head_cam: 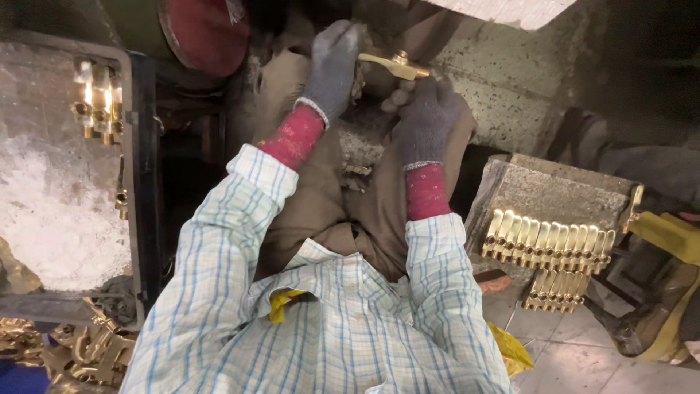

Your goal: The person sits on the floor and repeatedly rubs small brass-colored metal parts against a rotating grinding wheel to smooth or polish their surfaces. They handle the parts one at a time, rotating them in their gloved hands to treat different sides, then place the finished pieces into a nearby metal tray.

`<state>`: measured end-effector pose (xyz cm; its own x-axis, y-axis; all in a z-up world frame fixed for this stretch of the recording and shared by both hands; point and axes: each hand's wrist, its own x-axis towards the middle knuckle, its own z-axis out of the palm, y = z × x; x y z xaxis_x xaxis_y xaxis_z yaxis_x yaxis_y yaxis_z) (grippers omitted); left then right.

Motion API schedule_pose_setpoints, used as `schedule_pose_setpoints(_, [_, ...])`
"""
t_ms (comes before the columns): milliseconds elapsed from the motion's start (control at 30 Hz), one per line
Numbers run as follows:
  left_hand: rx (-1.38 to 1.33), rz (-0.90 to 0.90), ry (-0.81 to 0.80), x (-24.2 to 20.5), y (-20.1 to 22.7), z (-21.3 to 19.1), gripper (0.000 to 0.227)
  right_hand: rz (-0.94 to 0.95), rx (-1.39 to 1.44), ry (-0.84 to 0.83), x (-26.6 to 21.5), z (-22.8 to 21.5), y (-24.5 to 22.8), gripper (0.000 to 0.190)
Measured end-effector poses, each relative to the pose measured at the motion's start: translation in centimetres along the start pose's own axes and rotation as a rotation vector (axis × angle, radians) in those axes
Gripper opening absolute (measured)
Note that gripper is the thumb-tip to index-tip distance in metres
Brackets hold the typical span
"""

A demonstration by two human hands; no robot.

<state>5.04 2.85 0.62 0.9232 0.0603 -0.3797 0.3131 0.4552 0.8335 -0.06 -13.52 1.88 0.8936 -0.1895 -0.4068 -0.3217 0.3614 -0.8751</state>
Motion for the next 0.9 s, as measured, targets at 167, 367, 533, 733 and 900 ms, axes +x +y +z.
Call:
schedule_pose_setpoints(167, [0.165,0.096,0.011,-1.6,0.8,0.2,0.024,0.29,0.556,-0.043,0.5,-0.6,-0.9,0.028])
schedule_pose_setpoints(367, [0.287,0.204,0.095,-0.2,-0.4,0.3,0.024,0.284,0.567,-0.068,2.0,-0.7,0.6,0.033])
schedule_pose_setpoints(533, [0.411,0.297,0.101,1.0,-2.3,-1.4,0.029,0.082,0.192,-0.238,3.5,-2.3,3.6,0.022])
schedule_pose_setpoints(733, [0.571,0.771,0.249,0.6,-2.6,-1.9,0.025,0.133,-0.189,-0.378,3.5,0.5,2.5,0.019])
schedule_pose_setpoints(900, [0.684,0.496,-0.177,-9.6,-3.4,-2.7,0.028,-0.829,-1.339,-0.229,-8.8,-0.2,-0.7,0.01])
